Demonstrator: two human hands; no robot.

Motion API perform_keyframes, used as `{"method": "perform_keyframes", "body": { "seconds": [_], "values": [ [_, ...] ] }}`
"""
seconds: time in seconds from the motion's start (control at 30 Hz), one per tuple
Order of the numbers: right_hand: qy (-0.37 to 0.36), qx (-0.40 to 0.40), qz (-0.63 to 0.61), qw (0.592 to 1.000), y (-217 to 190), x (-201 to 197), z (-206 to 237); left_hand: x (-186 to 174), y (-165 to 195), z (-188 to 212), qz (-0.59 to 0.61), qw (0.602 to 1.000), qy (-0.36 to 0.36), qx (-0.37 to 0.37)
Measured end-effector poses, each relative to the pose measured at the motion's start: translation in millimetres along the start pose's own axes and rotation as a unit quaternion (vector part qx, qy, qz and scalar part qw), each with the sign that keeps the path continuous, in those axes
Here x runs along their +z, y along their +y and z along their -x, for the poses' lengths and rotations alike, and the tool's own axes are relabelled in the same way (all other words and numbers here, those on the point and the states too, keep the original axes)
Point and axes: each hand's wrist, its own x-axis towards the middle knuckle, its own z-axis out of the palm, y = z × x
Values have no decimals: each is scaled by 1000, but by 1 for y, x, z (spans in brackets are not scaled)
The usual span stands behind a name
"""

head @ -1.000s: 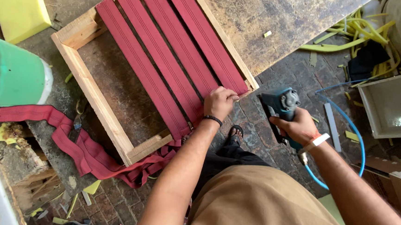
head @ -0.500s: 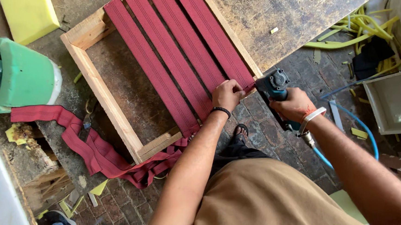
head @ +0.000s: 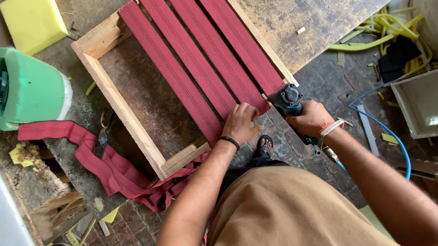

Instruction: The person weaves red elastic webbing strips across a wooden chair frame on a workbench, stapling each strip in place with a pneumatic nail gun. They pull strips taut, cut webbing with scissors, and interlace crosswise strips to form a woven seat surface.

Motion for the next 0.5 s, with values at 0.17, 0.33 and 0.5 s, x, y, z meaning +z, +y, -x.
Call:
{"method": "perform_keyframes", "body": {
  "seconds": [0.17, 0.33, 0.5],
  "values": [
    [-27, 40, -46, 998, -2, 3, 13, -2, 3, 4, -2, 997, 61, -36],
    [-26, 46, -70, 996, -4, 7, 30, 2, -1, 3, 8, 988, 140, -59],
    [-23, 51, -41, 998, -18, 16, 27, 6, -10, -5, 69, 983, 123, -120]
  ]
}}
